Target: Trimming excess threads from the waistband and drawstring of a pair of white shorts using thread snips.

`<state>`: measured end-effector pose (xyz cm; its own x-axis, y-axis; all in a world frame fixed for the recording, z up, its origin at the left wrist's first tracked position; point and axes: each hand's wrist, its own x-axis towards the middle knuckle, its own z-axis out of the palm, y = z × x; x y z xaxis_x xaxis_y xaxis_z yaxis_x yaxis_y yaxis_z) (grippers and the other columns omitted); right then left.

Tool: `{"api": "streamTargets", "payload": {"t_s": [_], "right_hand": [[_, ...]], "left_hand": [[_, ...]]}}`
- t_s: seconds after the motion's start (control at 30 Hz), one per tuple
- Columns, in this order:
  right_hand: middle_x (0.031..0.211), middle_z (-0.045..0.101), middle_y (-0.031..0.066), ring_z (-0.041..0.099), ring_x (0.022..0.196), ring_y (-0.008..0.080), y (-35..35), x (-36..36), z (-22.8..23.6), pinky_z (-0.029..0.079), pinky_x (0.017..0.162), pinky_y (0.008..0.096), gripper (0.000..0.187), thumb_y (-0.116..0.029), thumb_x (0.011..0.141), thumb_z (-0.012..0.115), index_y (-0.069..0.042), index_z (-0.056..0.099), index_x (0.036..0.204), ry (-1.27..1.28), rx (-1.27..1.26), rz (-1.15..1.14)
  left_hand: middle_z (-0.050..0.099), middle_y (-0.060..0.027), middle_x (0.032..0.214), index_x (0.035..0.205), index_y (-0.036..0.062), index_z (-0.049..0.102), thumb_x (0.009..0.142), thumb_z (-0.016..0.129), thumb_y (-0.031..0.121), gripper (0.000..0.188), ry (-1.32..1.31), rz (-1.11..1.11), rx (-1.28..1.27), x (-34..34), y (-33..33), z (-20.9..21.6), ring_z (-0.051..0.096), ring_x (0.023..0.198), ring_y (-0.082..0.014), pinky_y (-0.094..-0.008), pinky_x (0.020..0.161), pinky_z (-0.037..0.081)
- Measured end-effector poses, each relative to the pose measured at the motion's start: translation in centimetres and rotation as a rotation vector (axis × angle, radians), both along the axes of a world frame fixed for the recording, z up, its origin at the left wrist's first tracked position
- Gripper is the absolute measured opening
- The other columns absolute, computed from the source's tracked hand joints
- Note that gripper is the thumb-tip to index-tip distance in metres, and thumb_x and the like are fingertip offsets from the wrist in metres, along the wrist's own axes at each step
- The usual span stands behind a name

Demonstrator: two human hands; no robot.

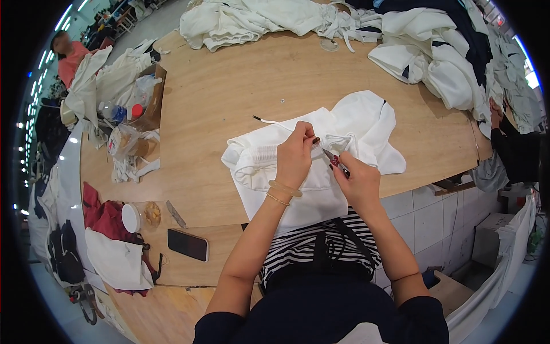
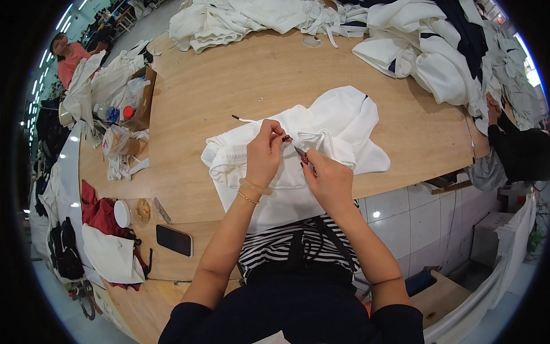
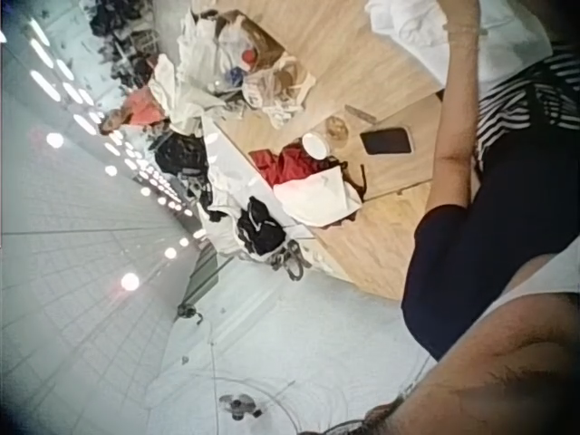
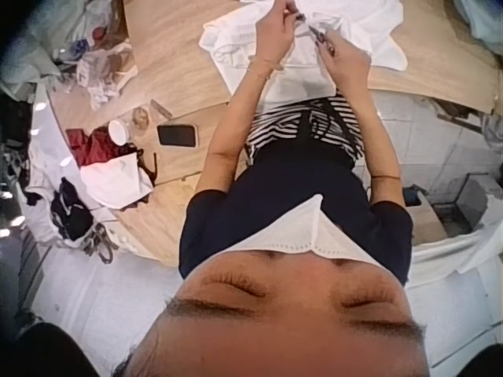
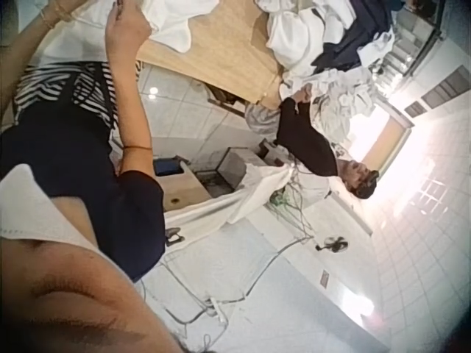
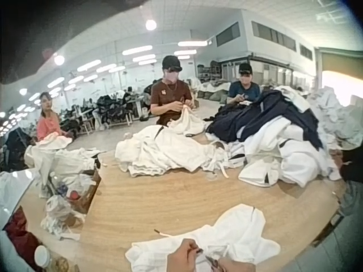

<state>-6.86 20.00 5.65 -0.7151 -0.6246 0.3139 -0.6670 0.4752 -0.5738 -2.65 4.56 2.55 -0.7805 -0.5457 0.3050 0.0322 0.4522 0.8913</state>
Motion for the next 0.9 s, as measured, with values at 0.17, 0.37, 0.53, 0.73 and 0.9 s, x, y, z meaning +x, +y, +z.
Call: {"api": "streamTargets", "payload": {"t_s": [0.17,0.37,0.53,0.73,0.9], "right_hand": [[0.067,0.058,0.0054,0.058,0.057,0.0261,-0.5,-0.2,-0.3,0.042,0.048,0.0372,0.013,-0.011,0.081,0.064,-0.008,0.052,0.084,0.062,0.072,0.023],[0.065,0.056,0.0046,0.058,0.057,0.0245,-1.0,-0.3,-0.3,0.043,0.048,0.0364,0.012,-0.011,0.081,0.063,-0.010,0.052,0.083,0.128,0.094,0.026],[0.065,0.056,0.0041,0.059,0.058,0.0237,-1.2,-0.6,-0.9,0.043,0.048,0.0361,0.011,-0.010,0.080,0.063,-0.010,0.052,0.083,0.145,0.079,0.033],[0.070,0.064,0.0078,0.060,0.057,0.0222,0.6,-1.1,-0.4,0.044,0.050,0.0308,0.015,-0.012,0.078,0.068,-0.006,0.055,0.083,-0.085,-0.066,-0.061],[0.066,0.063,0.0107,0.052,0.051,0.0114,3.0,-1.4,0.0,0.042,0.050,0.0255,0.023,-0.012,0.076,0.072,-0.002,0.052,0.082,-0.410,-0.163,-0.174]], "left_hand": [[0.062,-0.0115,0.078,0.096,0.0059,0.049,0.087,0.055,0.001,0.012,-0.017,-0.020,-0.002,-0.1,0.0,0.2,0.065,0.072,-0.0286,-0.0353,0.060,0.049],[0.062,-0.0121,0.078,0.096,0.0058,0.049,0.087,0.055,0.001,0.012,-0.015,-0.028,0.021,-0.1,0.0,0.3,0.065,0.072,-0.0299,-0.0363,0.060,0.049],[0.062,-0.0126,0.078,0.096,0.0055,0.049,0.087,0.056,0.002,0.012,-0.012,-0.033,0.031,-0.2,0.0,0.2,0.064,0.071,-0.0303,-0.0367,0.060,0.049],[0.061,-0.0123,0.081,0.096,0.0033,0.055,0.086,0.057,0.002,0.010,0.057,0.020,-0.010,0.0,-0.2,-0.2,0.063,0.073,-0.0278,-0.0342,0.061,0.049],[0.058,-0.0071,0.082,0.098,0.0043,0.064,0.083,0.063,0.005,0.015,-0.093,-0.021,-0.475,0.4,0.8,-0.5,0.061,0.071,-0.0229,-0.0315,0.062,0.050]]}}
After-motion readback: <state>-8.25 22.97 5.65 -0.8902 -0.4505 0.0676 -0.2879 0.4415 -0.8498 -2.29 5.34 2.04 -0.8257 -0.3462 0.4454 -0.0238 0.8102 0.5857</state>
